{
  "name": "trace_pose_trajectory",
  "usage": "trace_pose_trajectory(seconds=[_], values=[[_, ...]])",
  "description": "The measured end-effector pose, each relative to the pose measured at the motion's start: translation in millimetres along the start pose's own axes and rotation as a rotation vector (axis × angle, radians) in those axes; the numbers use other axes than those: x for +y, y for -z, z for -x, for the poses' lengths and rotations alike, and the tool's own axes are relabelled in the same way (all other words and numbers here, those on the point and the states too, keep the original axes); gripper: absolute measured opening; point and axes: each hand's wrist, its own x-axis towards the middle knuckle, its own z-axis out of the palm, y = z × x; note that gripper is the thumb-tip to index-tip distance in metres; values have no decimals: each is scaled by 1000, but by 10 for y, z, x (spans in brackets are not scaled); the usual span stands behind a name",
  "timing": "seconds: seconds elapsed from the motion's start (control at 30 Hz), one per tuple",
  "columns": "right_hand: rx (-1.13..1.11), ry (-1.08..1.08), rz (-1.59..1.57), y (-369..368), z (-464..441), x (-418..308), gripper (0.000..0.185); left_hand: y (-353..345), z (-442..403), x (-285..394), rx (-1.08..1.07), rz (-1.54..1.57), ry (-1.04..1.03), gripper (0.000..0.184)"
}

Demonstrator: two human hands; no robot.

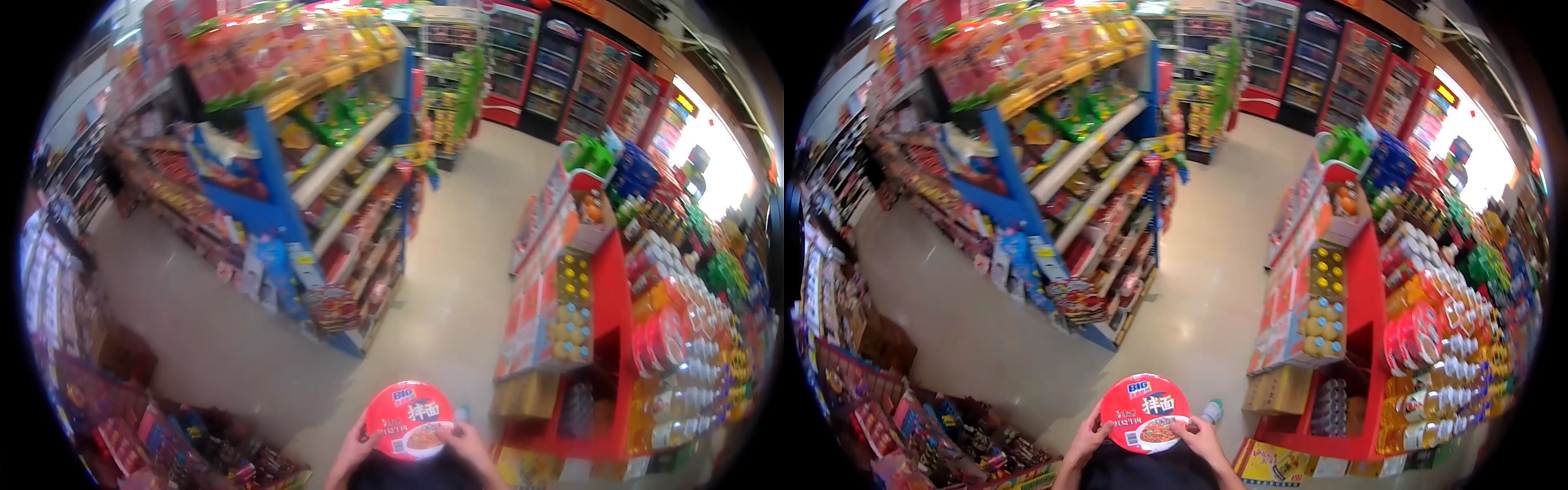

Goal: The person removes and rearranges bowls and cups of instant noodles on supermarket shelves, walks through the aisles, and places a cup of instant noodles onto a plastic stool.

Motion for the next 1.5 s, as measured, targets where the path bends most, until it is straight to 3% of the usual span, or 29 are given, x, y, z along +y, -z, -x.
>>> trace_pose_trajectory(seconds=[0.1, 0.27, 0.43, 0.57, 0.67, 0.8, 0.87, 0.97, 1.1, 1.23, 1.4, 1.5], values=[[-82, -19, 144, -278, -206, 216, 29, 365, 142, 13, 78, 29, -84, 71], [-70, 93, -51, -909, -349, 38, 23, 804, 259, 64, 210, 31, -252, 59], [-115, 198, -185, -1503, -465, -411, 21, 946, 346, 363, 245, 166, -409, 66], [-202, -221, -412, -1900, -836, -395, 14, 1259, 189, 312, 364, 233, -315, 63], [-276, -429, -627, -2056, -1275, 158, 19, 1533, 18, 346, 398, 252, -176, 60], [-355, -406, -627, -2457, -1585, -6, 17, 1949, -235, 593, 431, 205, -111, 56], [-389, -386, -537, -2600, -1738, 4, 18, 2117, -399, 764, 486, 117, -219, 54], [-324, -419, -535, -2909, -1783, -458, 19, 2348, -603, 989, 507, 76, -271, 51], [-241, -280, -375, -3259, -2035, -391, 17, 2838, -895, 917, 538, 25, -228, 44], [-177, -213, -294, -3543, -2112, -687, 15, 3006, -1113, 1252, 614, -83, -352, 36], [-109, -170, -220, -3991, -2299, -578, 17, 3628, -1379, 1455, 598, -313, -298, 30], [-103, -60, -168, -4337, -2435, -486, 27, 4004, -1609, 1509, 562, -244, -330, 30]])
